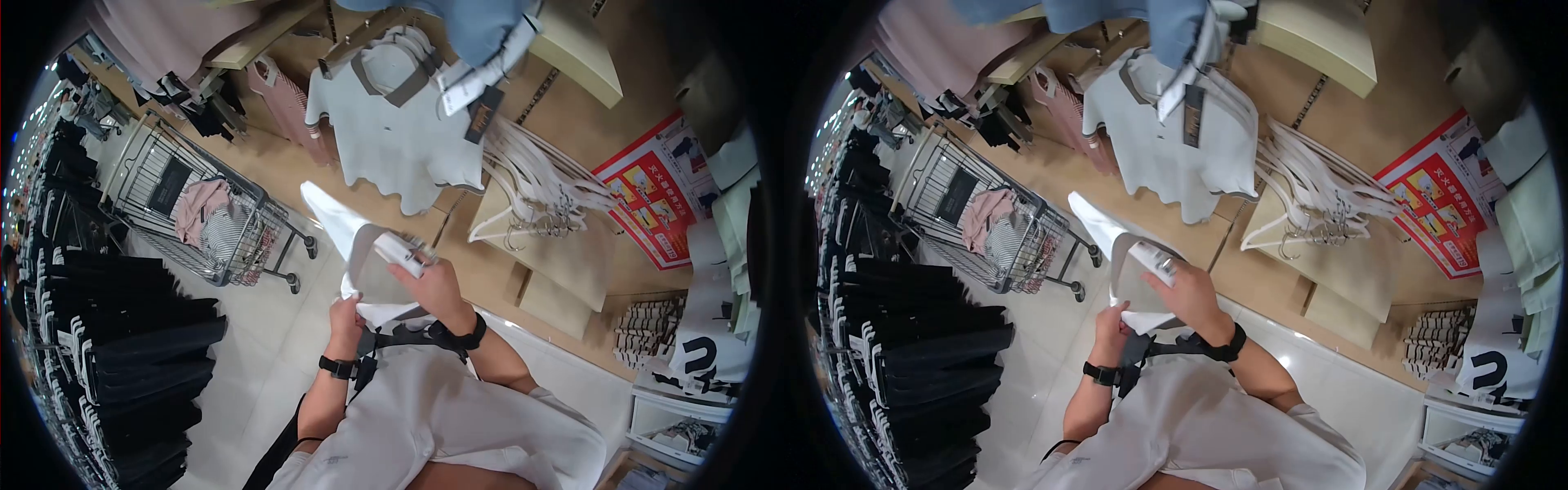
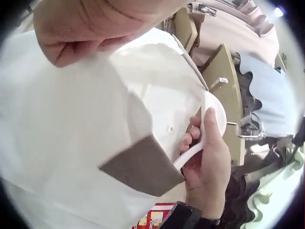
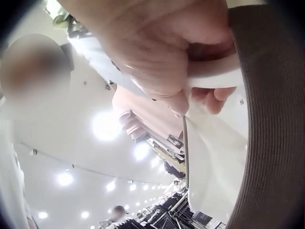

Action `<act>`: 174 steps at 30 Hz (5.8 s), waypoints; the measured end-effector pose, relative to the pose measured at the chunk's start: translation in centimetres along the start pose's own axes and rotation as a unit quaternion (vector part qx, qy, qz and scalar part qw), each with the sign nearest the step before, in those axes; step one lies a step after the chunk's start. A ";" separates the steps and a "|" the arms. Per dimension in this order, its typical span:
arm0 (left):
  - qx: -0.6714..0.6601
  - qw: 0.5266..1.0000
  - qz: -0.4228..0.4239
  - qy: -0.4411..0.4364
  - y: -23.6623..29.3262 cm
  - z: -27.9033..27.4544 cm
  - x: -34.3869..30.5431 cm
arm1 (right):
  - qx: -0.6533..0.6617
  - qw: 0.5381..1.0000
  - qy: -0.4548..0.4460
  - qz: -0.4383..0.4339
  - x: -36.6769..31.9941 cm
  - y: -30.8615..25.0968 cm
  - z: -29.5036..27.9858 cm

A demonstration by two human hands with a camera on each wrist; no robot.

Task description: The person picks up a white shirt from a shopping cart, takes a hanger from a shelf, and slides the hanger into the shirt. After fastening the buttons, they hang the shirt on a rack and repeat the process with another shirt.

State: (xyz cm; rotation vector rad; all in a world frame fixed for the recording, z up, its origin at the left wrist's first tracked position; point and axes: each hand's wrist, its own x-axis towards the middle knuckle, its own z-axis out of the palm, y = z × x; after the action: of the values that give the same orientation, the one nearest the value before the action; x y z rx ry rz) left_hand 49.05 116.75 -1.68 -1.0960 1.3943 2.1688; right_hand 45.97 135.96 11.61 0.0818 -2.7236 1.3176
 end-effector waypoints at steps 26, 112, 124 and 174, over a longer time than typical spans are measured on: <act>0.315 0.868 0.307 -0.232 31.5 -8.2 10.5 | 0.112 0.993 0.034 0.003 15.3 -11.1 -2.8; 0.348 0.755 0.409 -0.376 28.2 3.7 12.3 | -0.133 0.977 0.134 -0.103 16.6 -5.0 14.0; 0.377 0.664 0.499 -0.410 29.3 3.8 12.4 | -0.149 0.978 0.100 -0.102 17.5 -5.8 12.1; 0.324 0.861 0.253 -0.298 27.7 8.7 15.8 | -0.256 0.939 0.098 -0.207 17.2 -6.5 10.1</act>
State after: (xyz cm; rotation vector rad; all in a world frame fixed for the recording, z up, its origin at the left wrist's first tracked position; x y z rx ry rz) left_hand 17.59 109.74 5.47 0.2046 1.9786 1.8095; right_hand 28.75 124.02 12.60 0.4208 -2.5846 0.4631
